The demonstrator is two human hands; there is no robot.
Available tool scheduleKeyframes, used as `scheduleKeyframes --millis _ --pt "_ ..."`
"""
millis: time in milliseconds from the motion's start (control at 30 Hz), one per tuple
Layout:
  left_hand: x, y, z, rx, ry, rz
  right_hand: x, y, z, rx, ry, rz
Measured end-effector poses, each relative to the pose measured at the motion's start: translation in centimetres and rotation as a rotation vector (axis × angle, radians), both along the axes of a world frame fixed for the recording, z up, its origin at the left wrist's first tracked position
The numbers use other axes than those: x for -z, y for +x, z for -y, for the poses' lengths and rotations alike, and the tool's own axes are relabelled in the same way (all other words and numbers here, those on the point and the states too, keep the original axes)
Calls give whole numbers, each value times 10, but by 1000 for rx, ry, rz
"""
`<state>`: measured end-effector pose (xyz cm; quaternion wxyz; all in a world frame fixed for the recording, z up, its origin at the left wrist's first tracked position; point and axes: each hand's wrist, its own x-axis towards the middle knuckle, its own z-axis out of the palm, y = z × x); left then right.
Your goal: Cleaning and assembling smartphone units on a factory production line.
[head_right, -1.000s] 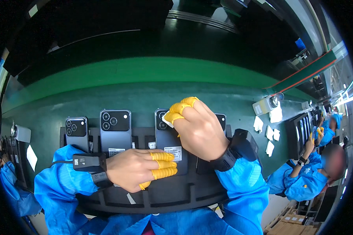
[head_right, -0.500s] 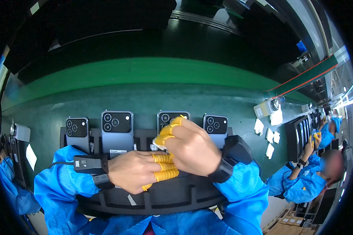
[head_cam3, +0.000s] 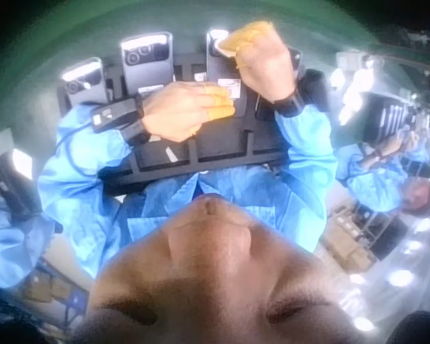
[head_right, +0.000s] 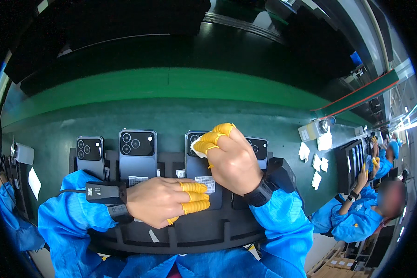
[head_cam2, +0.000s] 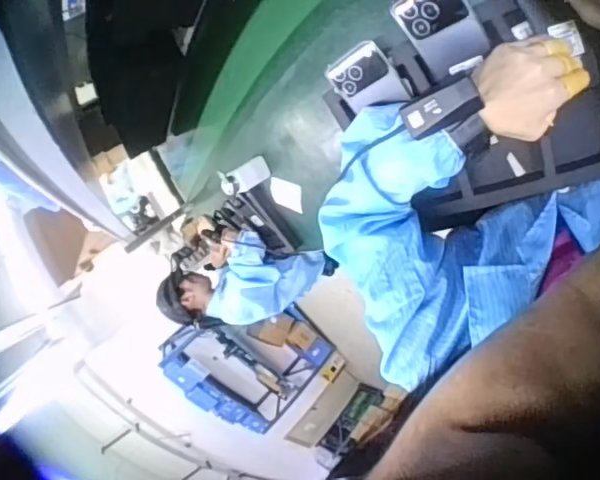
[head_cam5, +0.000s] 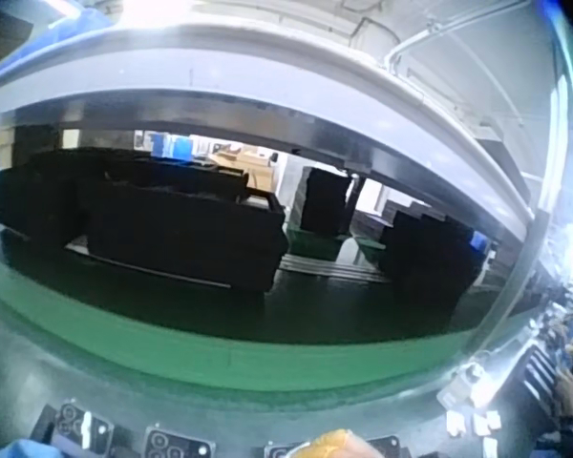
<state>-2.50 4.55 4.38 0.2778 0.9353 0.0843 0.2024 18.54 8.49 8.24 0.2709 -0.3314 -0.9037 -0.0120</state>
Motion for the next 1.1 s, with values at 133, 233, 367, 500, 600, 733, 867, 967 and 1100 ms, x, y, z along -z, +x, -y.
scheduleKeyframes --millis 133,233,367,500,600,733,867,967,1100 --pt "-2 0 -1 -10 14 21 1 -10 5 -58 -23 -27" --pt "-4 0 -1 -3 -10 -46 5 -11 6 -79 -63 -20" --pt "-2 -3 0 19 -84 -133 -5 -6 11 -101 -191 68" --pt "-1 -1 2 -24 -49 -81 -18 12 11 -119 -297 16" --pt "0 0 2 -26 -9 -7 -25 11 14 -17 -212 3" --pt "1 0 0 -13 -19 -17 -6 -13 -2 -152 9 -26" --pt "1 0 1 -13 -50 -69 -2 -11 5 -55 -42 61" --pt "-1 1 -1 -14 -12 -37 -6 -7 12 52 -80 78" --pt "-2 0 -1 -19 -17 -47 -9 -4 20 100 -232 68"
